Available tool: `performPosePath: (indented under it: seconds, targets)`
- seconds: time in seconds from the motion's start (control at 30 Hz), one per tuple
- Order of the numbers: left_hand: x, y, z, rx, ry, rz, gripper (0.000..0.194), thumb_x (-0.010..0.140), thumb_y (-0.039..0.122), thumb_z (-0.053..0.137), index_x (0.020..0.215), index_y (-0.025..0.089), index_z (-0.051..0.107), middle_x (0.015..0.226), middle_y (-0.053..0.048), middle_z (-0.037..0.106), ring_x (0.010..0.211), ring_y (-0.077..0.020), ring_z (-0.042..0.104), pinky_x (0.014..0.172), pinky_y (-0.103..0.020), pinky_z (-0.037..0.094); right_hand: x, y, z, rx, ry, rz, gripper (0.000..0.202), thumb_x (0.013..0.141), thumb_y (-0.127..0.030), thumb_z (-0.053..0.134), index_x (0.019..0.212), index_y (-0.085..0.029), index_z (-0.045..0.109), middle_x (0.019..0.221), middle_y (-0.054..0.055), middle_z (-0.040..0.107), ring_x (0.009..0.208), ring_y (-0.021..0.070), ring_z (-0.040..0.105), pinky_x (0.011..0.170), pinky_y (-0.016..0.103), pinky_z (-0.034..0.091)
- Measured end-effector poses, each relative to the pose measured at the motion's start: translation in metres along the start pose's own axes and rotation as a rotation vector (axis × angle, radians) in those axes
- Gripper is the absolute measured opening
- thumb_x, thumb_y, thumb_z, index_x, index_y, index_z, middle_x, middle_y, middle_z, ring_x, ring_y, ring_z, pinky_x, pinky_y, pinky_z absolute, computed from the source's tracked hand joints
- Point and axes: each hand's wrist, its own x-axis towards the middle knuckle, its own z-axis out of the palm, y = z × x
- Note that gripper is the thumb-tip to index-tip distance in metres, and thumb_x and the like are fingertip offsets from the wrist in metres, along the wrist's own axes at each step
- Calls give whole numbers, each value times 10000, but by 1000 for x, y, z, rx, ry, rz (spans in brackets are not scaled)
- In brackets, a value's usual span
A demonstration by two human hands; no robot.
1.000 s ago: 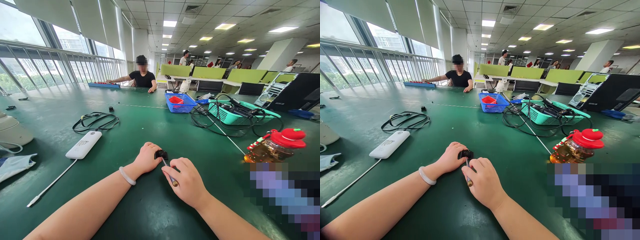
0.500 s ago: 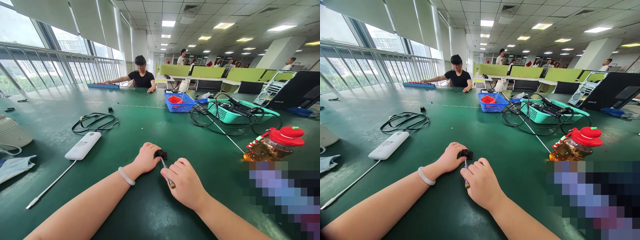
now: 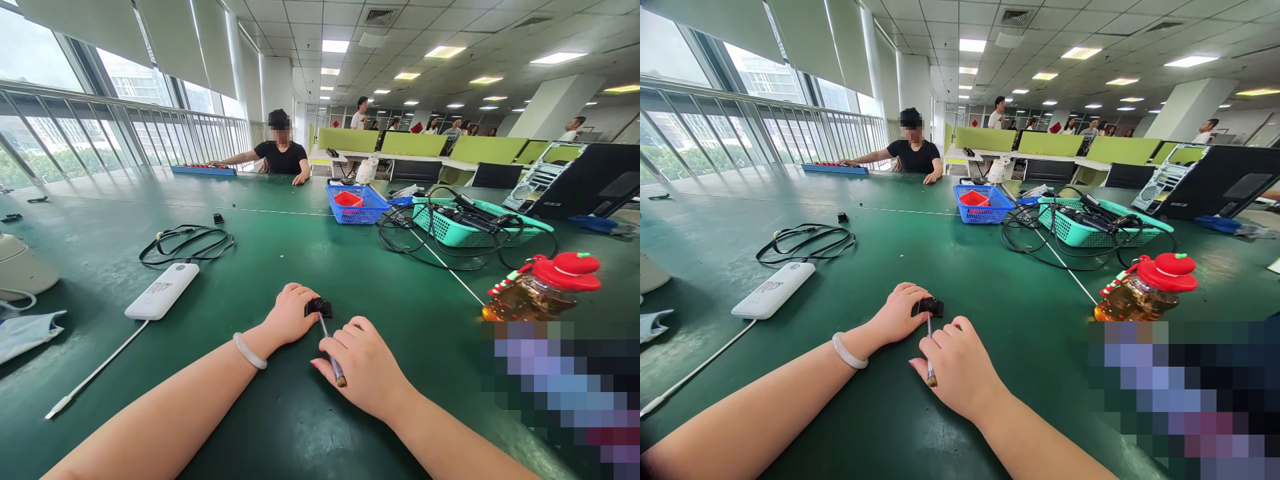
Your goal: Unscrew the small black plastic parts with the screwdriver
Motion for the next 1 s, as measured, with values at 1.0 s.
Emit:
performPosePath:
  seconds: [1.0]
  targets:
    - [-2,3,-4,6,-18,-6,304,805,292,644,1100,227,667,1210,-54,661,1254,-305,444,1079,-488,369,3,0,-4,-30,-10,-25,227,909,-218,501,697,-187,573,638,-7,515,605,137,415,806,328,335]
